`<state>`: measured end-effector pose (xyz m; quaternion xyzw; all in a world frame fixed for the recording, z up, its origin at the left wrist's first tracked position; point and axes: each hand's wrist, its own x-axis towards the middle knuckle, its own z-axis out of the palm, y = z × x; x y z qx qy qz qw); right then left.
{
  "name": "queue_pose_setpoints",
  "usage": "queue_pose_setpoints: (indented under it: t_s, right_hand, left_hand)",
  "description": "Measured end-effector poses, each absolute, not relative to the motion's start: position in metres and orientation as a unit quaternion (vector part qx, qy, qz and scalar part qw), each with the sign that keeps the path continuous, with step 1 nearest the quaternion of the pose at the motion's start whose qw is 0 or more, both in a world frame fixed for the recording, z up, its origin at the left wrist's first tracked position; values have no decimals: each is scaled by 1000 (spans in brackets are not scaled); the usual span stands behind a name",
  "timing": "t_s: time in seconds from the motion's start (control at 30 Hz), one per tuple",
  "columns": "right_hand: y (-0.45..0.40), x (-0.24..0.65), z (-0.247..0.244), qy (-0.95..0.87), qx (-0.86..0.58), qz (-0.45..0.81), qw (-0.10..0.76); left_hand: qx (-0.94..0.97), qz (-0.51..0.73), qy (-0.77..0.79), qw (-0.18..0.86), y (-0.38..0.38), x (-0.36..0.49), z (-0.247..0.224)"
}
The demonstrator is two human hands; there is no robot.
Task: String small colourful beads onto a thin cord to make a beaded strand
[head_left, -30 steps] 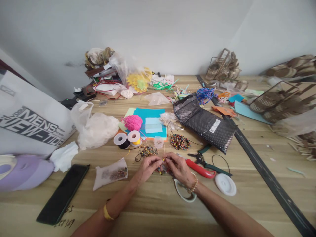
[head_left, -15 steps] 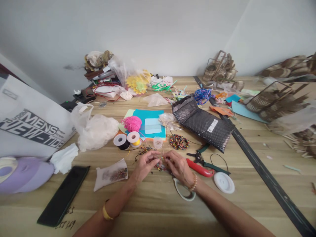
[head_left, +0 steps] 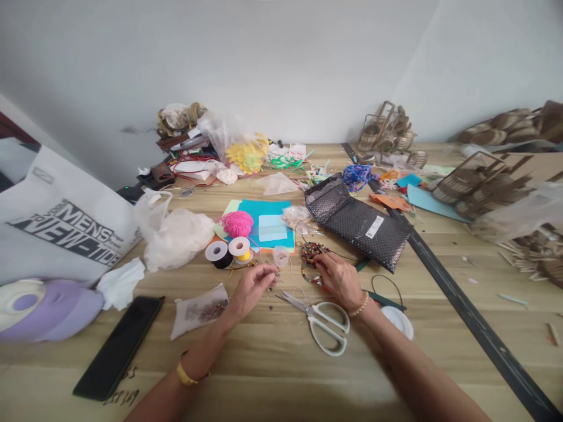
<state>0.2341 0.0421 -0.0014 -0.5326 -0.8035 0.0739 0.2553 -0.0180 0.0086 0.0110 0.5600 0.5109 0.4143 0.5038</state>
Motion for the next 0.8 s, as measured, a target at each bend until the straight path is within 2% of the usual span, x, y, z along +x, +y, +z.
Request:
queue_pose_setpoints:
  t_s: [0.17,0.4,0.47,0.53,0.63,0.8]
  right_hand:
    - [42,233,5,-789,-520,124,304]
    - [47,243,19,-760,-506,175,370]
    - [51,252,18,-745,-554,151,339]
    - [55,260,14,-730,-628,81,259]
    - [57,269,11,-740,-657,22,146]
    - [54,273,19,-780,-614,19,121]
  left_hand:
    - [610,382,522,458,7,-20,20]
    - [594,385,539,456,0,-26,26]
    - [590,383,547,454,-2,-28,26]
    - [593,380,554,444,-4,-31,24]
    - [590,377,564,437,-7,-33,20]
    - [574,389,576,433,-9,-37,11]
